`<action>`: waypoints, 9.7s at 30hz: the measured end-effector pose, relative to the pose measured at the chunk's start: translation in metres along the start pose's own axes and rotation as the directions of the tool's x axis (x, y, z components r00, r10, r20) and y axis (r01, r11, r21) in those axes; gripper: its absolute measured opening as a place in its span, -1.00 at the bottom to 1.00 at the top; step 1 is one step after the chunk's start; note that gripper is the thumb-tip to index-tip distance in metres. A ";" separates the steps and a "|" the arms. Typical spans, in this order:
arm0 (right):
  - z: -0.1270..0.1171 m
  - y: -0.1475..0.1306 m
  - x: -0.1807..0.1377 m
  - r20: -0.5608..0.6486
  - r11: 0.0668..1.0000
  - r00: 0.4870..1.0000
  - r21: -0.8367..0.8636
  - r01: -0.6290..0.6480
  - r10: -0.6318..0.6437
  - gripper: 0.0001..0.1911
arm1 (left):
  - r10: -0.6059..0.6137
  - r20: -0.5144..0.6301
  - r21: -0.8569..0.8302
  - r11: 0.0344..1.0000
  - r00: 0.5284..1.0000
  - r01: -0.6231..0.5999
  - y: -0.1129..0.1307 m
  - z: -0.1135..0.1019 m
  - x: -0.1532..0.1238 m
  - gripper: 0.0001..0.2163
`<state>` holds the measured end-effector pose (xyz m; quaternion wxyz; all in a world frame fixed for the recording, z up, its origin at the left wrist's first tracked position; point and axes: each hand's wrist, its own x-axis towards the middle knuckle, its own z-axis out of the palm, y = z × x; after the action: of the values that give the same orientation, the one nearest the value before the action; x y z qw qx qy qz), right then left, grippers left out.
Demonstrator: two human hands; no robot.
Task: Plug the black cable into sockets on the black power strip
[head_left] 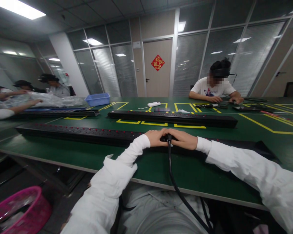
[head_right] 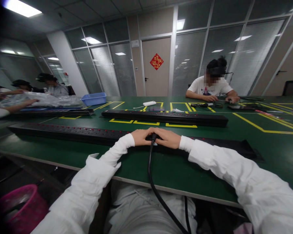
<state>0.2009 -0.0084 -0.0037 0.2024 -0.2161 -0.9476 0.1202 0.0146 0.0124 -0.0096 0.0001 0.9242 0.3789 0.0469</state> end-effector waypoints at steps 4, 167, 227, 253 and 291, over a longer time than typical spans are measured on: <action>0.000 0.000 0.000 -0.002 1.000 1.000 -0.016 -0.005 0.005 -0.68 | -0.013 0.007 0.016 1.000 1.000 0.013 0.000 0.000 0.001 -0.36; 0.000 -0.001 -0.002 -0.007 0.983 0.987 -0.090 -0.163 0.163 -0.62 | -0.029 -0.008 0.012 1.000 1.000 0.029 -0.004 0.005 0.003 -0.30; 0.002 -0.002 -0.003 -0.025 0.979 0.988 -0.129 -0.157 0.155 -0.58 | -0.052 0.005 0.032 0.998 0.999 0.051 -0.001 0.003 0.003 -0.27; -0.001 -0.002 -0.001 -0.006 0.991 0.993 -0.056 -0.119 0.119 -0.70 | -0.011 -0.029 0.060 0.998 1.000 0.013 -0.003 0.005 0.003 -0.42; -0.001 -0.004 -0.002 -0.012 0.980 0.987 -0.117 -0.162 0.161 -0.63 | -0.037 0.010 0.024 0.999 0.999 0.037 -0.002 0.002 0.002 -0.36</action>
<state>0.2014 -0.0126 -0.0021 0.1802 -0.3040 -0.9320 0.0800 0.0149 0.0155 -0.0115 -0.0078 0.9172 0.3965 0.0377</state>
